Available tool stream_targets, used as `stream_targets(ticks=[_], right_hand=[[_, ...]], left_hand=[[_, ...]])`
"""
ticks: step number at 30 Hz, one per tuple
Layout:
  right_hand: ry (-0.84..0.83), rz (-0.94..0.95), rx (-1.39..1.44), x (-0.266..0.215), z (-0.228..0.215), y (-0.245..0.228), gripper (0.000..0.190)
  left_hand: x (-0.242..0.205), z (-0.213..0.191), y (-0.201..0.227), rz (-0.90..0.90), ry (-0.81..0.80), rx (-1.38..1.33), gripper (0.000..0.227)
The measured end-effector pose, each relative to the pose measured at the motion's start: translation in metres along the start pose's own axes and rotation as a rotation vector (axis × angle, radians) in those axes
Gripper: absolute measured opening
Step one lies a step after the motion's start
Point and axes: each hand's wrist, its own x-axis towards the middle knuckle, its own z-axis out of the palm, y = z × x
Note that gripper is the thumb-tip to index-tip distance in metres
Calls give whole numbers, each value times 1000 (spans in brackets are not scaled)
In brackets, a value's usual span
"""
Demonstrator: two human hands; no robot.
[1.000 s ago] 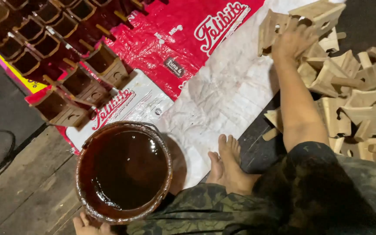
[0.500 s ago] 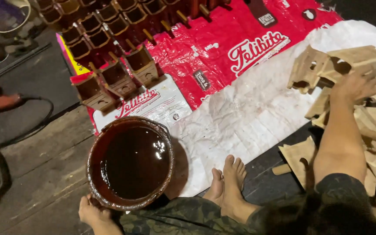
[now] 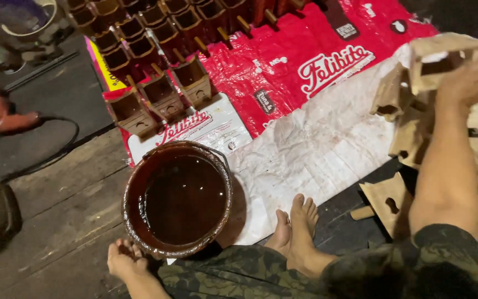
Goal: Dipping small wooden components into a bowl of dark stain and placing them on a sheet to dry.
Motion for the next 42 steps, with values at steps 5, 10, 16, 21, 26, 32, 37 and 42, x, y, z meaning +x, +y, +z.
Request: stream_targets(ticks=[5, 10, 16, 21, 26, 32, 37, 42], right_hand=[[396, -161, 531, -1, -142, -33, 21], [154, -279, 993, -29, -242, -66, 9], [-137, -699, 1461, -102, -416, -88, 11], [-203, -1054, 1443, -186, -487, -113, 24], [-479, -1382, 1588, -233, -537, -103, 19], [-697, -1432, 1687, -253, -547, -112, 19], [-813, -1367, 1842, -248, -513, -97, 44], [-996, -1349, 1701, -267, -520, -80, 72]], left_hand=[[-2, 0, 4, 99, 178, -64, 13], [-50, 1, 29, 461, 129, 53, 5], [-170, 31, 58, 1123, -378, 253, 53], [-208, 54, 59, 1202, -946, 482, 105], [-175, 57, 67, 766, -1502, 447, 137], [-135, 34, 54, 520, -1433, 344, 136], [-66, 11, -10, 531, -1146, 163, 121], [-53, 7, -33, 321, -919, 38, 91]])
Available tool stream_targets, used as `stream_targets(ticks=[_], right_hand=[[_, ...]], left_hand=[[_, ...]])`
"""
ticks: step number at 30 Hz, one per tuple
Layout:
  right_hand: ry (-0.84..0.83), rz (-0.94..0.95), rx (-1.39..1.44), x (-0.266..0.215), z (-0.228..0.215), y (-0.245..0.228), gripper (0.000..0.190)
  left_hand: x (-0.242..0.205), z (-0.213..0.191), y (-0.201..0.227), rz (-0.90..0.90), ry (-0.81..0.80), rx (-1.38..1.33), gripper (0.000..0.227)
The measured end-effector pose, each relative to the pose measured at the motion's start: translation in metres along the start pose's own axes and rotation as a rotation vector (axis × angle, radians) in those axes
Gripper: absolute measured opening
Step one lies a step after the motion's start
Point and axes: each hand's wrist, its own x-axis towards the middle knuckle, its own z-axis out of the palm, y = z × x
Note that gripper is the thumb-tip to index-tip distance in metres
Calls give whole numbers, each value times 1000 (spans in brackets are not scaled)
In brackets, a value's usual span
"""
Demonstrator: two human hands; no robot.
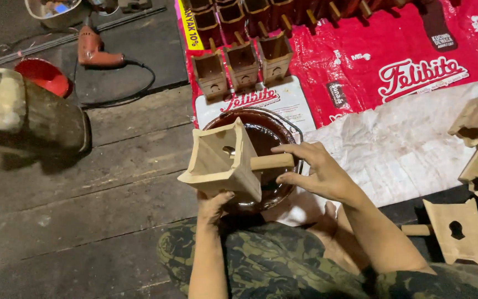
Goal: Dipping small wooden components into a bowl of dark stain and placing them on a sheet to dry.
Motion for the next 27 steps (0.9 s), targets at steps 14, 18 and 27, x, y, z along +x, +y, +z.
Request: stream_targets(ticks=[14, 18, 27], right_hand=[[394, 65, 25, 3, 40, 25, 28], [377, 78, -66, 8, 62, 48, 29], [361, 34, -325, 13, 100, 76, 30]], left_hand=[[21, 29, 67, 558, 213, 353, 91], [10, -22, 58, 573, 503, 271, 67], [21, -74, 4, 221, 791, 289, 39]])
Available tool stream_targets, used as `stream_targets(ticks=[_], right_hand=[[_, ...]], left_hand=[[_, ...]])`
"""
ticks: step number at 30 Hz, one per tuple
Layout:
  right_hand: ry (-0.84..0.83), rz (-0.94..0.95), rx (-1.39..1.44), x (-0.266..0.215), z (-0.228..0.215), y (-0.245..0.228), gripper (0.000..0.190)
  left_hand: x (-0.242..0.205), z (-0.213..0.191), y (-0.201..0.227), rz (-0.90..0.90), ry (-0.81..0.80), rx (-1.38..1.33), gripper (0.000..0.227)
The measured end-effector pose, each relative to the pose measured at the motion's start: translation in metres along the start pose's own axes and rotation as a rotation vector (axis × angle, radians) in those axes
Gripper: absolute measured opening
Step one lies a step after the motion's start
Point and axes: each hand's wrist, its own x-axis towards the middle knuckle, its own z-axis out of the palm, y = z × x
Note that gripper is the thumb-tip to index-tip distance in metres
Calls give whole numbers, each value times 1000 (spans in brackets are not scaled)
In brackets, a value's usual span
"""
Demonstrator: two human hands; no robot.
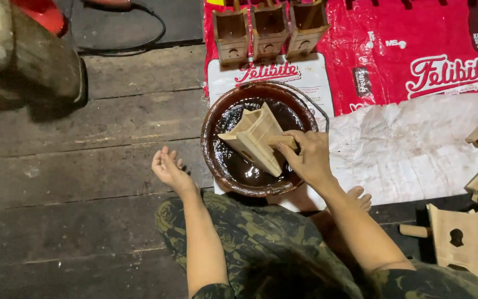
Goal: Dipping small wooden components into a bowl of dark stain and placing them on a sheet to dry.
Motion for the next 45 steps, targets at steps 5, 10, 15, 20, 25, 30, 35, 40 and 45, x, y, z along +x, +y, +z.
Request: stream_targets(ticks=[5, 10, 15, 20, 25, 30, 35, 40, 45], right_hand=[[34, -65, -44, 3, 2, -7, 28], [-9, -81, -102, 1, 13, 0, 30], [-84, -83, -159, 4, 10, -11, 30], [-181, -63, -244, 6, 5, -19, 34], [-158, -101, -275, 12, 8, -19, 33], [-172, -143, -296, 29, 9, -12, 31], [-288, -175, -421, 49, 19, -16, 19], [-319, -240, -508, 52, 44, -12, 21], [-379, -268, -541, 54, 62, -6, 24]], left_hand=[[-6, 13, 8, -100, 7, -50, 28], [-8, 16, 8, -108, 14, -48, 26], [-9, 16, 12, -107, 29, -34, 23], [-13, 17, 18, -96, 20, -36, 23], [-12, 17, 16, -103, 16, -60, 24], [-11, 16, 12, -110, 12, -61, 25], [-8, 15, 6, -138, 2, -28, 23], [-10, 16, 12, -158, -2, -33, 23], [-10, 16, 9, -169, -4, -13, 22]])
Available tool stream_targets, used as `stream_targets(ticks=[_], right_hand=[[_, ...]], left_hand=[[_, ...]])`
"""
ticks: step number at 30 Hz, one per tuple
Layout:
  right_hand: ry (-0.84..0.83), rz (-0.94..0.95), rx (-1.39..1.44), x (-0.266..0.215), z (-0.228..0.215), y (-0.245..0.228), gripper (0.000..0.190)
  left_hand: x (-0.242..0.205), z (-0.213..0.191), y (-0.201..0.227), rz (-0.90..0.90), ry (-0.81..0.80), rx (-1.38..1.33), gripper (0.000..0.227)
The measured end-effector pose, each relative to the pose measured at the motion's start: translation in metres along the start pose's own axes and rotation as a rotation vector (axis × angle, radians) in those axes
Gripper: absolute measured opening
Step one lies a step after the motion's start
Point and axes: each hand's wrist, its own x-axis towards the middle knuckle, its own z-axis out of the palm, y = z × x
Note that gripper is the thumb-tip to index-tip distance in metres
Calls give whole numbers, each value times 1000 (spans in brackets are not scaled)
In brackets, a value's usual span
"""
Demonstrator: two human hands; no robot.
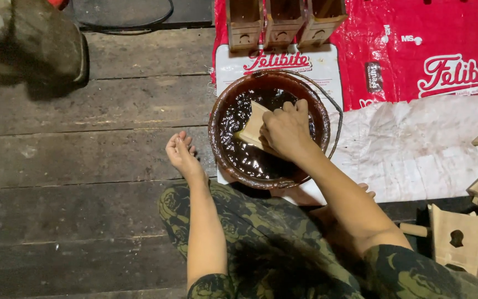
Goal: Dipping small wooden components into a bowl of dark stain and placing them on a sheet to dry.
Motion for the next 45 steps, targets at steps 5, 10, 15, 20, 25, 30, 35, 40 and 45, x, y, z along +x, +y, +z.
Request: stream_targets(ticks=[5, 10, 15, 20, 25, 30, 35, 40, 45], right_hand=[[-78, 6, 1, 4, 19, 3, 22], [-78, 10, 3, 10, 11, 2, 20], [1, 24, 25, 0, -10, 7, 23], [204, 149, 175, -33, -65, 10, 29], [426, 240, 277, -63, -65, 7, 29], [585, 331, 357, -81, -47, 3, 31], [714, 361, 377, -87, -36, -10, 32], [763, 311, 383, -90, -36, -16, 30], [697, 241, 370, -101, -20, -13, 28]], left_hand=[[-3, 2, 4, 3, -28, -10, 23], [-2, 2, 1, 1, -39, -6, 24], [-3, -2, 6, 93, -29, 48, 23], [-24, -3, 40, 340, -97, 191, 36], [-83, 28, 87, 251, -313, 193, 44], [-104, 46, 106, 92, -451, 281, 53], [-100, 58, 94, -62, -443, 259, 69], [-89, 69, 86, -249, -333, 33, 84], [-83, 70, 79, -350, -257, -14, 94]])
